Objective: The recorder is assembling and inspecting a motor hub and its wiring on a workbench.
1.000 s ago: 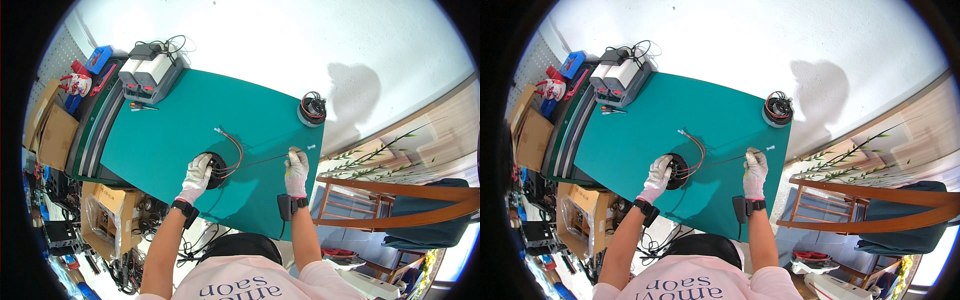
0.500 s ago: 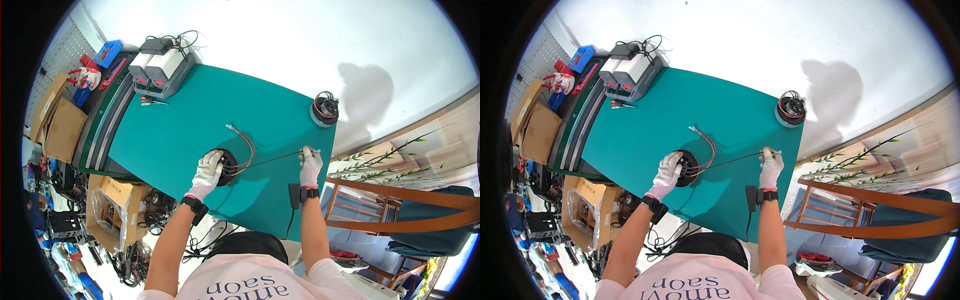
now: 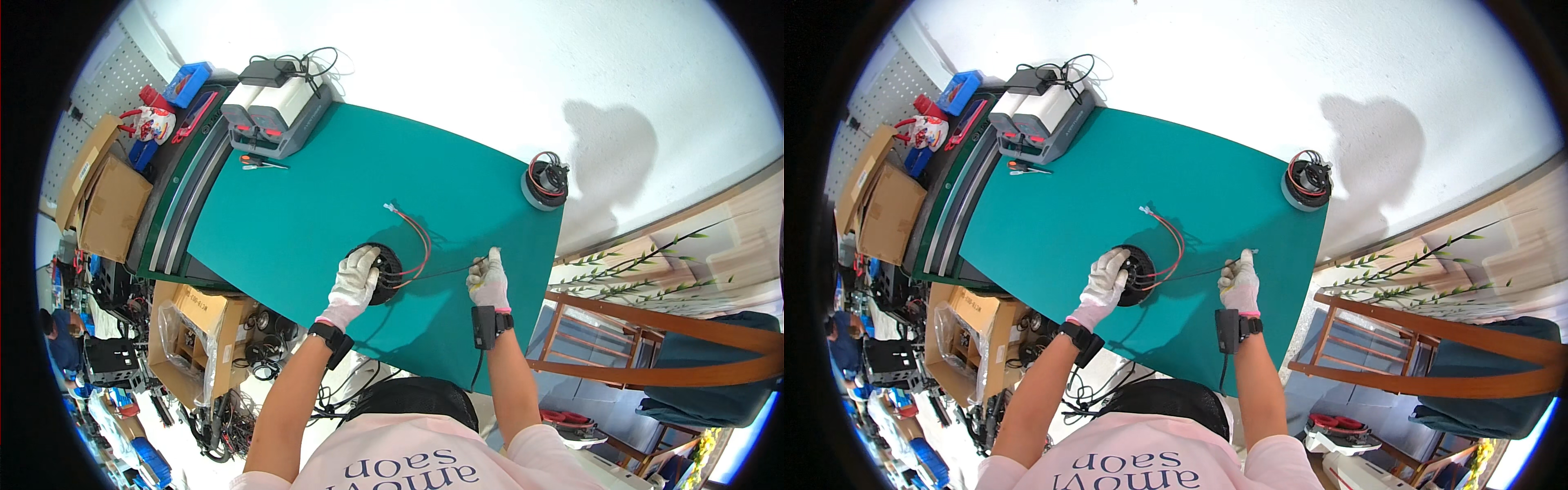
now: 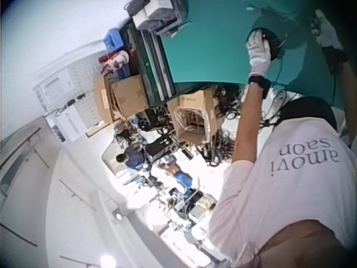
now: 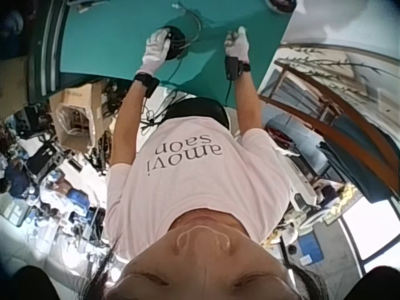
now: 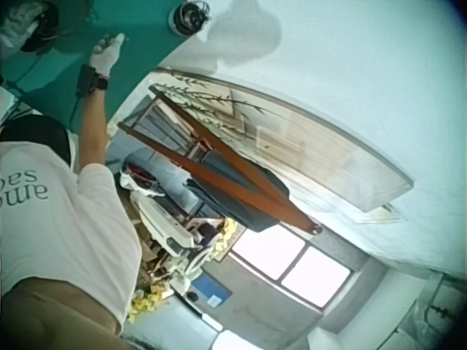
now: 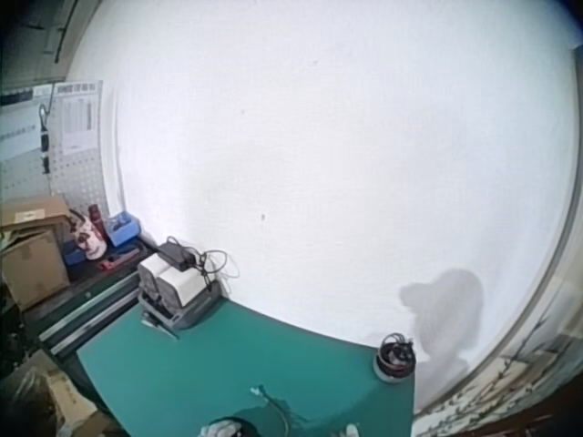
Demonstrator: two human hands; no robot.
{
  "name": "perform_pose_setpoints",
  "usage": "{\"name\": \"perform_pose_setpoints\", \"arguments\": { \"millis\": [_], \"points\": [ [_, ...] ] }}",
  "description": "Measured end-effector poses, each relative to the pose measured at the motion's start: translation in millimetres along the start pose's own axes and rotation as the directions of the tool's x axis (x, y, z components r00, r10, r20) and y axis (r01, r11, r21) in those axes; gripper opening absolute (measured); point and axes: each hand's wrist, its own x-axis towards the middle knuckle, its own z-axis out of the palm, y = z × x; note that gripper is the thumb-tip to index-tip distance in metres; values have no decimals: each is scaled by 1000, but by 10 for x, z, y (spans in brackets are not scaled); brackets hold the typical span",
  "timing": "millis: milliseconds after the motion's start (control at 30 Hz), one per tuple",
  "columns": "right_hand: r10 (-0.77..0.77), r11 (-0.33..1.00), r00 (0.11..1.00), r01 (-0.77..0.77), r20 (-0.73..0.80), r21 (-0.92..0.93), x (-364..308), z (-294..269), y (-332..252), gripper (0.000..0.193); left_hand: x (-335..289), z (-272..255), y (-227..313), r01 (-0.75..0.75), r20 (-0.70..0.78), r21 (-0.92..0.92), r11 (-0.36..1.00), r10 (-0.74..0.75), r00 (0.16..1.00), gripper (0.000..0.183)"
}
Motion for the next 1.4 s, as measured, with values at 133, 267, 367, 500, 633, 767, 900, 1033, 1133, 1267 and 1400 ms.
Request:
{"name": "perform_pose_setpoints", "arguments": {
  "millis": [133, 267, 367, 500, 633, 767, 900, 1033, 1133, 1267, 1400],
  "points": [
    [-307, 902, 939, 340, 158, -265, -349, 253, 170, 34, 0, -36, 46, 31, 16, -12, 999, -31, 999, 39],
    [-692, 567, 698, 682, 182, -461, -224, 229, 325, 44, 8, -24, 44, 18, 10, -12, 1000, -18, 1000, 38],
    [-568, 697, 806, 578, 164, -424, -233, 175, 209, 48, -3, -26, 48, 38, 18, -3, 999, -38, 999, 39],
    [-274, 756, 877, 450, 393, -476, -566, 294, 183, 27, -7, -26, 54, 26, 11, -3, 1000, -26, 1000, 39],
    [117, 716, 880, 246, 460, -653, -641, 339, 392, 22, -12, -9, 21, 7, 10, 13, 1000, -7, 1000, 39],
    [280, 778, 860, 57, 427, -625, -643, 370, 478, 22, 3, -8, 45, 15, 10, -18, 1000, -15, 1000, 38],
    [335, 833, 838, -49, 431, -552, -614, 363, 575, 21, 3, -9, 23, 23, 26, -29, 999, -23, 999, 38],
    [322, 895, 814, -96, 484, -435, -545, 397, 674, 20, -6, -19, 41, 7, 9, -22, 1000, -7, 1000, 39],
    [318, 923, 852, -179, 415, -342, -369, 455, 599, 18, 1, -36, 48, 9, 4, -6, 1000, -9, 1000, 40],
    [-1, 984, 906, 76, 423, -161, -343, 483, 225, 20, 11, -5, 50, -16, -10, -21, 1000, 16, 1000, 39],
    [-237, 949, 879, 300, 413, -94, -434, 472, -204, 24, 9, -30, 43, -29, 1, -16, 999, 29, 1000, 38]
  ]
}}
